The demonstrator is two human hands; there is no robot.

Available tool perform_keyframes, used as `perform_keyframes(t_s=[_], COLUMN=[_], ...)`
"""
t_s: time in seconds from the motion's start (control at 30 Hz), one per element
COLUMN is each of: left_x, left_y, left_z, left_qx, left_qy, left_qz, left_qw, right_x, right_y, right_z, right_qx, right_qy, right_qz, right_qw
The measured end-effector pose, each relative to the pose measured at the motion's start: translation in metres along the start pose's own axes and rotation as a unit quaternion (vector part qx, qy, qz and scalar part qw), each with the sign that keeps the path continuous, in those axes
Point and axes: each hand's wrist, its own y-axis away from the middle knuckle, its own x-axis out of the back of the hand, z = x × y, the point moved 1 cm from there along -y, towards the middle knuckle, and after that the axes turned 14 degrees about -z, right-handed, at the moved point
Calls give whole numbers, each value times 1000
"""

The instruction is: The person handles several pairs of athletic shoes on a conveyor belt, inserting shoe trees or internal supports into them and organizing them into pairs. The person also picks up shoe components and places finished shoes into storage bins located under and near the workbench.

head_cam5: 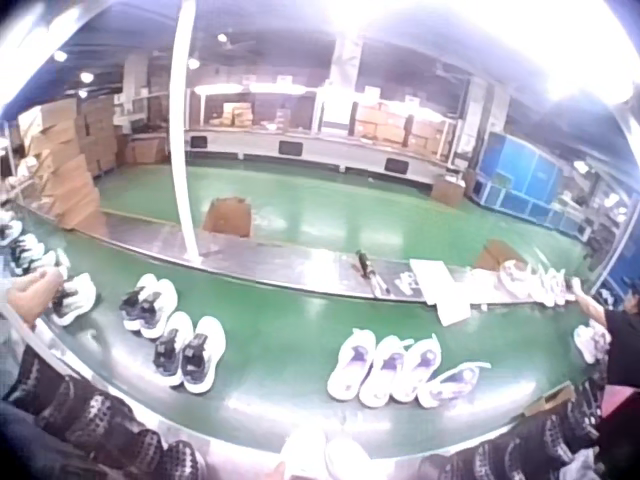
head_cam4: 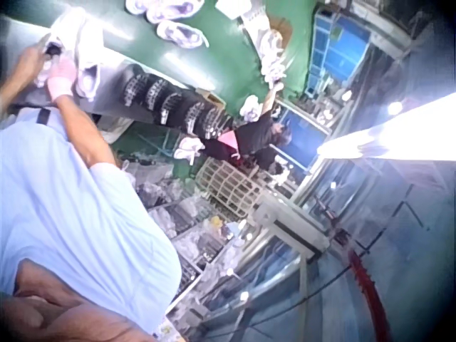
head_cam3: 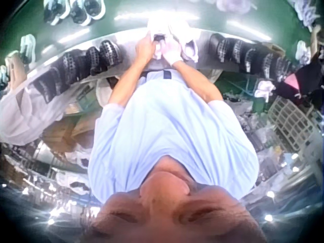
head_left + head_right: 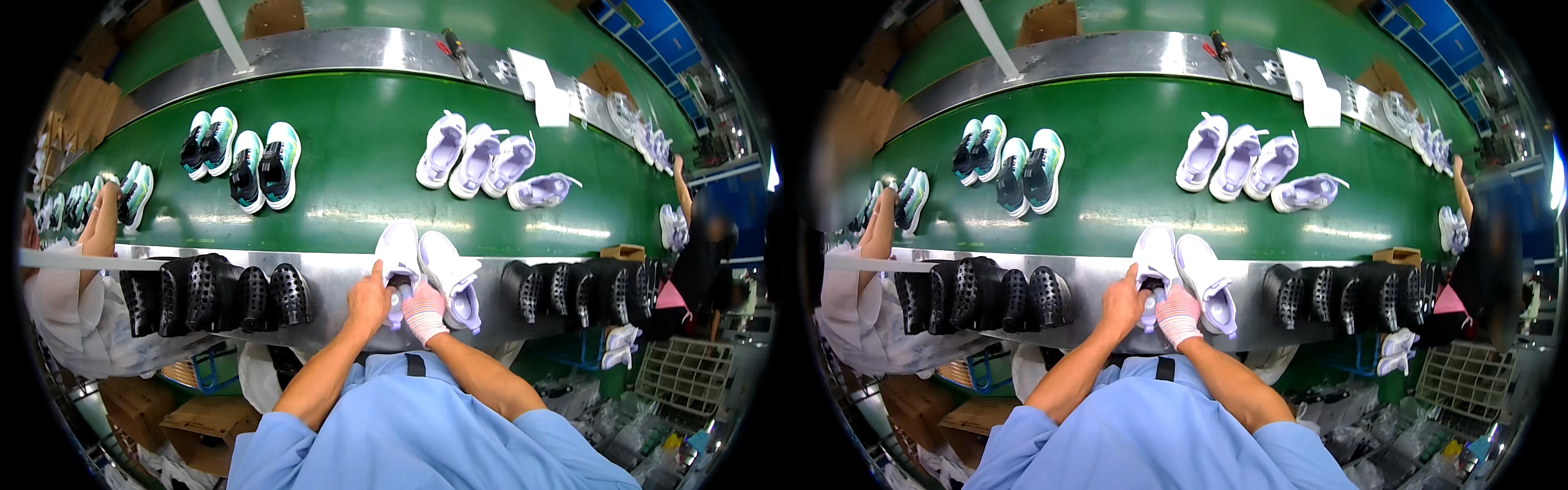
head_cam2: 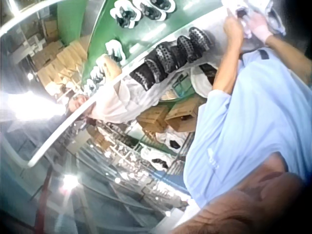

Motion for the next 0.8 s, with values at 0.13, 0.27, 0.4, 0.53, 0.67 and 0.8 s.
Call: perform_keyframes(t_s=[0.13, 0.27, 0.4, 0.53, 0.67, 0.8], left_x=[9, 31, 11, 14, 38, 50], left_y=[11, 0, -18, -25, 15, 40], left_z=[8, 5, -33, -30, -7, 37], left_qx=[-23, -6, -17, -43, -64, -204], left_qy=[-54, 10, 85, 101, 124, -15], left_qz=[38, -21, 23, -16, -56, 102], left_qw=[998, 1000, 996, 994, 989, 973], right_x=[26, 52, 57, 41, 49, 53], right_y=[6, -12, -2, -9, -12, -25], right_z=[-13, -21, -27, -28, -23, -9], right_qx=[187, 293, 443, 490, 282, 252], right_qy=[-5, -63, 154, 108, -473, -656], right_qz=[133, -28, -75, -24, -203, -234], right_qw=[973, 954, 880, 865, 809, 671])
